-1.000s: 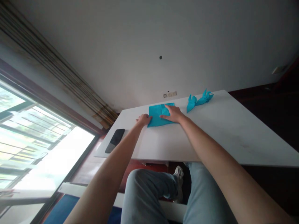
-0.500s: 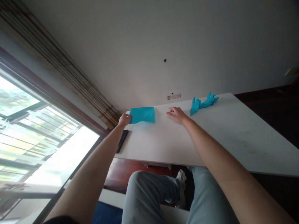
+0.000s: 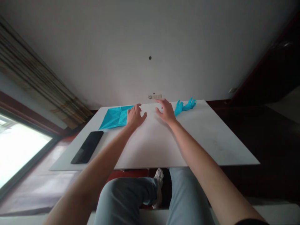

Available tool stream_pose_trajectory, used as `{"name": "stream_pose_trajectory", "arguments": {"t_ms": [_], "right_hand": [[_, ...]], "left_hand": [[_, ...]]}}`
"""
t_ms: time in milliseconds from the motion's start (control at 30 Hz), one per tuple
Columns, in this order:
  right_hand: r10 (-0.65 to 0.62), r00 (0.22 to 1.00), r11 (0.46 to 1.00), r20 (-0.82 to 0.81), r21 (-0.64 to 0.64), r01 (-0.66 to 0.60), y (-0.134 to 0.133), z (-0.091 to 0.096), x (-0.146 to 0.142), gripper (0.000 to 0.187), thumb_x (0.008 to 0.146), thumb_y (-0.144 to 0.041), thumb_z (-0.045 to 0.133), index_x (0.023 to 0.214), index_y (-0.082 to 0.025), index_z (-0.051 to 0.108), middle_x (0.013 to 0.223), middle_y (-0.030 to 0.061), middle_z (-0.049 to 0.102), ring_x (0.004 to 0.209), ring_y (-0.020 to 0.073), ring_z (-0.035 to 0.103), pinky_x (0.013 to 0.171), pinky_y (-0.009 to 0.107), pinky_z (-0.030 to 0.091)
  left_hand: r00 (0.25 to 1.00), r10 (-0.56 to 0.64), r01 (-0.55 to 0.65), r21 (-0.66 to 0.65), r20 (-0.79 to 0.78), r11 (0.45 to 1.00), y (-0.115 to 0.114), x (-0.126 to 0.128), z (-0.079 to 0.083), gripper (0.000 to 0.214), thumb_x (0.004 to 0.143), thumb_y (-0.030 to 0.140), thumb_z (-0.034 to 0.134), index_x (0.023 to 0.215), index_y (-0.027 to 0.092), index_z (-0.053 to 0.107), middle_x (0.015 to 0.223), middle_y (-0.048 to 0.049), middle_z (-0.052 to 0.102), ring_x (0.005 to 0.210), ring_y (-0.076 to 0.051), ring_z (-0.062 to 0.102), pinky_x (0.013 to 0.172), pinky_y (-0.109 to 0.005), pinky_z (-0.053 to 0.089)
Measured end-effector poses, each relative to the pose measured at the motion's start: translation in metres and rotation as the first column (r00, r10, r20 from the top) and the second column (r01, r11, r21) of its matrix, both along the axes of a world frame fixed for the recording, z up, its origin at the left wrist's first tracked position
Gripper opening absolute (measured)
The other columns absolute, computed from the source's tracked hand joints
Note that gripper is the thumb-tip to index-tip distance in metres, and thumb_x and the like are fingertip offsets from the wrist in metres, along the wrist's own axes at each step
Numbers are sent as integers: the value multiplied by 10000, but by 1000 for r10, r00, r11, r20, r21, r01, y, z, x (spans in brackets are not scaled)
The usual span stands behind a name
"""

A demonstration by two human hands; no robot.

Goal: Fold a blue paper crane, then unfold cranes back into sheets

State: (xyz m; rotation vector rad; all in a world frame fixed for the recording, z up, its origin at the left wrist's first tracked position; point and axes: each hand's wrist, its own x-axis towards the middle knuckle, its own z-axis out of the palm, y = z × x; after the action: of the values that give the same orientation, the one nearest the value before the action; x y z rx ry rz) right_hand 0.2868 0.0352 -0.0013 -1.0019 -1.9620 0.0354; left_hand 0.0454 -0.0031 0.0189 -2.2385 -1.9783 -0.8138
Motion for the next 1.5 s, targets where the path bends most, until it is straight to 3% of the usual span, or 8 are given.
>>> {"name": "stream_pose_trajectory", "arguments": {"t_ms": [67,167,267,533,667,833,1200,1500], "right_hand": [[-249,958,964,-142,55,259,3,9,12,604,1028,-236,632,1626,-206,561,1563,217,616,1479,382,572,1188,559,535],[-592,742,792,-316,-55,608,12,13,36,748,902,-215,724,1607,-116,496,1588,281,524,1565,436,475,1253,628,484],[-738,620,673,-266,-228,703,19,9,55,658,876,-206,748,1500,-109,561,1563,282,552,1534,427,524,1265,630,470],[-492,851,838,-185,-366,405,27,-2,52,93,1007,-255,662,1086,-217,693,1251,181,794,1209,318,740,1144,475,561],[-258,834,902,-488,-430,27,30,-7,28,276,952,-495,796,1041,-271,662,1030,44,764,785,188,695,762,349,604],[-20,767,821,-641,-449,-353,20,-15,-6,556,811,-758,871,994,-276,662,897,-10,719,665,134,644,638,301,570],[-13,690,719,-723,-486,-496,27,-21,-13,531,681,-553,991,1035,-275,711,914,-12,794,824,185,759,744,328,623],[83,727,794,-681,-395,-461,22,-20,-18,688,678,-772,1003,1126,-301,780,916,-9,756,684,151,613,663,331,589]], "left_hand": [[994,-103,104,25,-24,994,-1,23,-12,505,1069,377,665,1524,185,558,1291,-163,792,1339,-375,723,1182,-536,457],[985,-168,166,49,28,985,1,30,-26,448,1072,330,649,1492,199,566,1223,-127,806,1285,-353,736,1166,-523,462],[974,-203,196,70,100,978,6,22,-32,458,1056,306,666,1491,220,551,1199,-102,812,1242,-335,743,1161,-518,469],[902,-279,295,4,329,956,11,16,-37,362,1034,307,714,1381,251,626,1099,-68,810,1034,-276,754,900,-389,545],[874,-319,342,1,367,940,13,16,-40,330,1029,287,733,1349,245,667,1064,-56,818,975,-248,764,872,-365,542],[778,-352,401,19,521,916,15,16,-41,552,951,224,806,1471,231,623,1068,-38,839,883,-194,755,817,-308,543],[473,-255,442,23,843,897,36,12,-50,204,1039,296,754,1210,189,725,972,-60,853,859,-175,799,847,-305,631],[577,-235,378,0,782,926,40,5,-48,218,1130,359,622,1213,192,736,861,-35,767,802,-172,720,788,-285,585]]}}
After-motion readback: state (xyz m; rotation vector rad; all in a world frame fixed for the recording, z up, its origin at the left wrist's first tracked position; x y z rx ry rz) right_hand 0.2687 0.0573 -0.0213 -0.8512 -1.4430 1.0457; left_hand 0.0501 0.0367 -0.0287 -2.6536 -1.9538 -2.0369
